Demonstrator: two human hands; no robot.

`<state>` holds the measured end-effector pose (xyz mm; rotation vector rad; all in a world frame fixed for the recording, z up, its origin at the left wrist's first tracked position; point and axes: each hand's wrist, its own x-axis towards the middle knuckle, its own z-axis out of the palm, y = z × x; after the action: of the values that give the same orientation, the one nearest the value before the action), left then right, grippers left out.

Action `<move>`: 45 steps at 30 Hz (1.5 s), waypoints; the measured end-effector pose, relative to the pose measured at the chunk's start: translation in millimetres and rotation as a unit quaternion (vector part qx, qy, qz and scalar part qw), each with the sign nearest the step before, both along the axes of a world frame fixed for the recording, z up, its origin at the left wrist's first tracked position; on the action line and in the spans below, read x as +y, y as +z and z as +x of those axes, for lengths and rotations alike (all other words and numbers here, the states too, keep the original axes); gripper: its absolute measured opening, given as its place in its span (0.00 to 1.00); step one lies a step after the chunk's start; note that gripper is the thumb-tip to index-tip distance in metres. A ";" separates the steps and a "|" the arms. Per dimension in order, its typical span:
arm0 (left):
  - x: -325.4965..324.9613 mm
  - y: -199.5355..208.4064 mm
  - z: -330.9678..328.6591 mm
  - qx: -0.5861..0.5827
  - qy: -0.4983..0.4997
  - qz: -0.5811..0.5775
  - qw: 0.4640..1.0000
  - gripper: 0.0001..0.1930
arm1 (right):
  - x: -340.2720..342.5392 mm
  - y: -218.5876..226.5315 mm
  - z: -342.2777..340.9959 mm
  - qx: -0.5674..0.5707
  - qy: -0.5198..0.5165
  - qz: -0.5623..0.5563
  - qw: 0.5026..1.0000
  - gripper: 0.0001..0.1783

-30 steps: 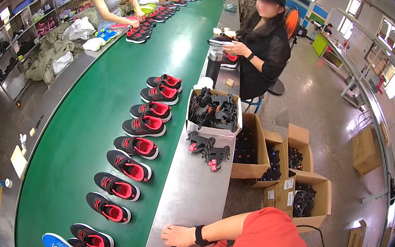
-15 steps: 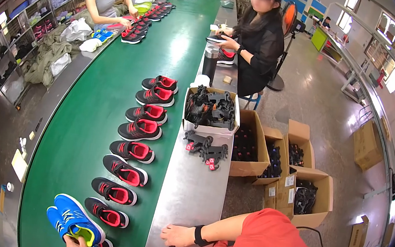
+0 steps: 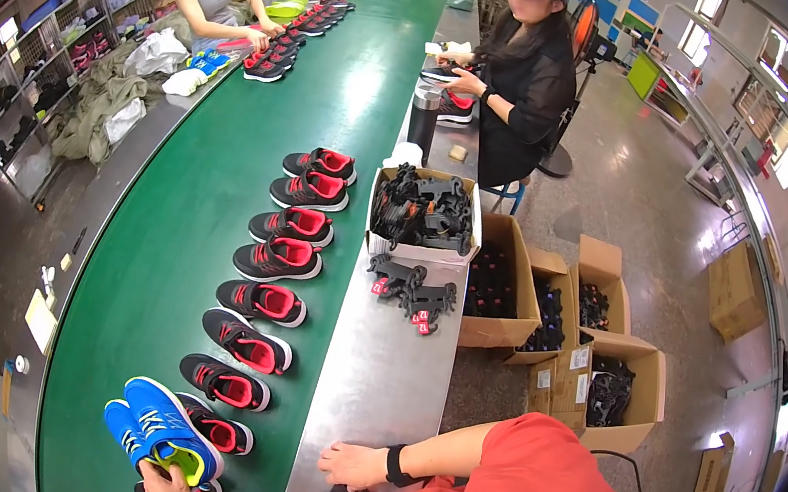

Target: Inspecting manufactured shoes, preparing tags, and assembling structural shoe components on a factory production line.

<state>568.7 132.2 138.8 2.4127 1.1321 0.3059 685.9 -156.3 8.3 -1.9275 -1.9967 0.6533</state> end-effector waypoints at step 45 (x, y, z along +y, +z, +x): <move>-56.8 -17.6 -77.3 -0.353 0.123 -0.364 0.853 0.12 | 96.8 117.0 75.0 0.528 -0.090 0.030 0.844 0.31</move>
<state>491.4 75.4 121.2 1.3084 0.9527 0.6438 761.0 -59.5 125.4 -1.2008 -1.0864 1.2193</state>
